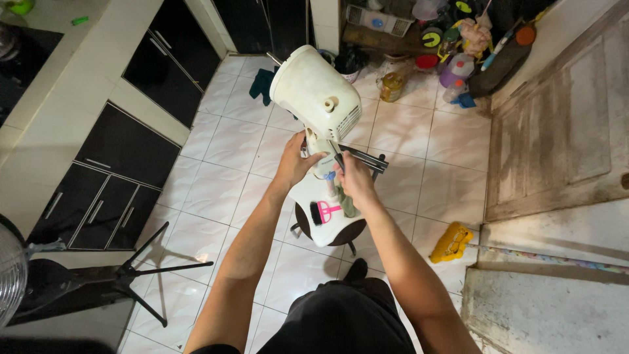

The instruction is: The person uses a screwdriver to remove multiple screws from the motor housing of a standing electric fan. They place the screws into a green bowl on a nearby table and then wipe the fan housing with a cloth.

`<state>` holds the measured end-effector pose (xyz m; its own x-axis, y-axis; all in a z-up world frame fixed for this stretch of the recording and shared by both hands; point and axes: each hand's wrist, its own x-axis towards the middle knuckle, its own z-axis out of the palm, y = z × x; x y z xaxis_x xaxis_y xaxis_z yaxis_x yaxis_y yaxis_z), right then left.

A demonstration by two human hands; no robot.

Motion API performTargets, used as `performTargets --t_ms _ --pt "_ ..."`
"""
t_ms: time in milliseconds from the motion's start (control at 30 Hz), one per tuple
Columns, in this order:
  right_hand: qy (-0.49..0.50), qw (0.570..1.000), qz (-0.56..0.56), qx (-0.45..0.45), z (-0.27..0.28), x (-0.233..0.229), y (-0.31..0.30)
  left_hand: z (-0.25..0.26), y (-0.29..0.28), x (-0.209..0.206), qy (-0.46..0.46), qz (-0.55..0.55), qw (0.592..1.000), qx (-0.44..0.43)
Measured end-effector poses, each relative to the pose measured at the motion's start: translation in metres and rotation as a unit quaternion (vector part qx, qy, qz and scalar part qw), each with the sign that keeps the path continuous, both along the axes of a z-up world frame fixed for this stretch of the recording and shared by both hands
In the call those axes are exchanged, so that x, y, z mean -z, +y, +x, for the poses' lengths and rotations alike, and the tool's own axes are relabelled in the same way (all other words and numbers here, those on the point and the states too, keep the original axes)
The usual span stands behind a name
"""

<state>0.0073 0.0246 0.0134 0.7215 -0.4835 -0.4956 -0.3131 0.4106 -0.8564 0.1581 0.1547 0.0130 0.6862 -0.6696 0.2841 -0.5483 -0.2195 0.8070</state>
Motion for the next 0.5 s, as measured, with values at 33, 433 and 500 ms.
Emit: performTargets --t_ms 33,433,500 --pt "-0.024 0.997 -0.075 -0.012 0.001 0.003 -0.001 0.001 0.000 0.000 0.002 0.002 1.000 0.005" --pt "-0.021 0.888 -0.459 -0.012 -0.006 -0.027 0.025 0.015 0.002 0.008 -0.013 0.008 0.999 0.046" --pt "0.050 0.960 -0.275 -0.023 0.001 -0.024 0.013 0.013 0.001 0.009 -0.029 0.003 0.999 0.043"
